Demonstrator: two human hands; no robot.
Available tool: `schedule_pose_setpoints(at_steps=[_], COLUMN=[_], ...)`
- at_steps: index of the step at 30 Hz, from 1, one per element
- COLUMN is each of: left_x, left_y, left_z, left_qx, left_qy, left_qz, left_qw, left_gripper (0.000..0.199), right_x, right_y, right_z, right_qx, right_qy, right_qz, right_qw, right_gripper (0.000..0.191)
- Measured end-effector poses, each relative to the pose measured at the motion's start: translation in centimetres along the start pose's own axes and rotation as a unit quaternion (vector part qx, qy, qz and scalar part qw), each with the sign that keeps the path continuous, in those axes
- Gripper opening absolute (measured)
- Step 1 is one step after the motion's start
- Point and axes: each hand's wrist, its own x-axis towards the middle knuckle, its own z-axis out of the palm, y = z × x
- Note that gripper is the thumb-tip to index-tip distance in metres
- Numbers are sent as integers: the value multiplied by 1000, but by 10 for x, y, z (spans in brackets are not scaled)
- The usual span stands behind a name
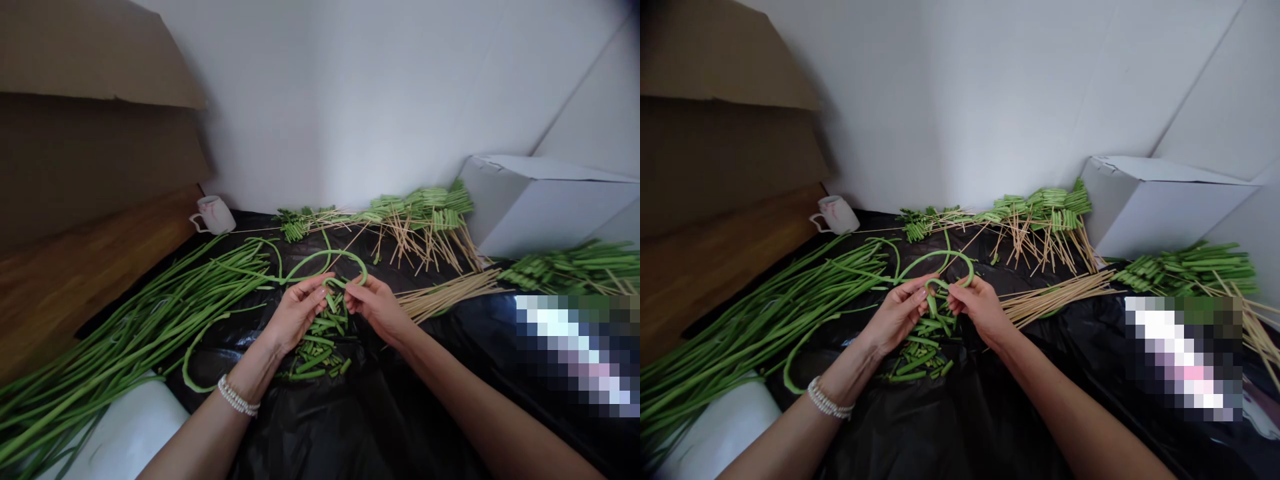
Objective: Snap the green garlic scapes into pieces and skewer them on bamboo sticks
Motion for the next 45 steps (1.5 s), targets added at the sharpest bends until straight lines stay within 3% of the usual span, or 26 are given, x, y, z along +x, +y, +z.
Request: schedule_pose_setpoints(at_steps=[11, 15, 20, 24, 26, 29, 32, 35, 40, 45], left_x=[3, 5, 7, 8, 7, 3, -2, -5, -8, -7], left_y=[-1, -3, -1, 3, 6, 7, 6, 6, 8, 4], left_z=[-5, -7, -6, -6, -6, -4, -4, -4, -1, 4], left_qx=[122, 153, 245, 124, 76, 104, 175, 226, 259, 154], left_qy=[13, 19, 95, 141, 114, 14, -79, -123, -122, -38], left_qz=[99, 104, 143, 123, 72, -19, -72, -79, -74, -21], left_qw=[988, 983, 954, 974, 988, 994, 979, 963, 955, 987], left_gripper=[25, 25, 22, 25, 25, 29, 39, 38, 33, 31], right_x=[-5, -5, -1, -2, -4, -6, -8, -8, -5, -4], right_y=[3, 3, -5, -8, -8, -4, -2, -4, -14, -17], right_z=[2, 2, -1, -1, -1, -1, 0, -1, -4, -2], right_qx=[13, 5, 18, 7, -21, -78, -125, -119, 12, 13], right_qy=[-56, -59, -20, -29, -44, -71, -99, -110, -82, -69], right_qz=[41, 40, 12, 13, 12, 2, -10, -4, 23, 4], right_qw=[997, 997, 1000, 999, 999, 994, 987, 987, 996, 998], right_gripper=[26, 27, 30, 30, 29, 26, 25, 25, 24, 24])
